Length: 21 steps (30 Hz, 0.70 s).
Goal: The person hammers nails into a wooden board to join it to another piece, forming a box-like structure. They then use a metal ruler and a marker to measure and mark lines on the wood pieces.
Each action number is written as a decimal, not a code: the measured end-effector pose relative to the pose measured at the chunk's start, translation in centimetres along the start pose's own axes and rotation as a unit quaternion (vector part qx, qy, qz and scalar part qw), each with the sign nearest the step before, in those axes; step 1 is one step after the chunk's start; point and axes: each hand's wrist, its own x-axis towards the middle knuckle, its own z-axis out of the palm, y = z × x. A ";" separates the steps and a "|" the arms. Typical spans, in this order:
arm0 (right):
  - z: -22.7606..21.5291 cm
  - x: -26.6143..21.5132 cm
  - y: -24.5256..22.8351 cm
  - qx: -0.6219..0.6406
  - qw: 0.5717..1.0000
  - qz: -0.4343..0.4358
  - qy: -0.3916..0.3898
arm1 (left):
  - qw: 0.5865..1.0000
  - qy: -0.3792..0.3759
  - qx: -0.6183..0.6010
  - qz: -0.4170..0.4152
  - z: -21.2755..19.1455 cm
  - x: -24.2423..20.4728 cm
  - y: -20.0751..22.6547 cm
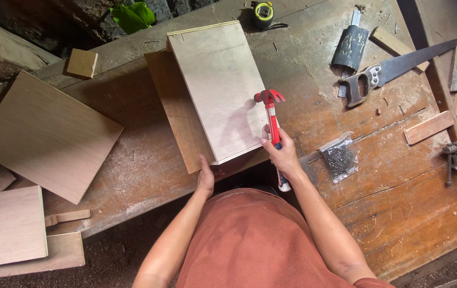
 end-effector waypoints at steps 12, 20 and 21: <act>-1.6 1.0 1.4 -0.148 0.971 -0.143 0.123 | 0.877 -0.114 0.311 0.349 2.5 -4.1 5.1; -2.5 0.9 1.5 -0.108 0.965 -0.020 0.239 | 0.880 -0.152 0.271 0.358 4.1 0.1 1.8; -2.9 0.6 1.2 -0.092 0.966 -0.018 0.239 | 0.880 -0.168 0.294 0.335 4.6 -0.2 2.2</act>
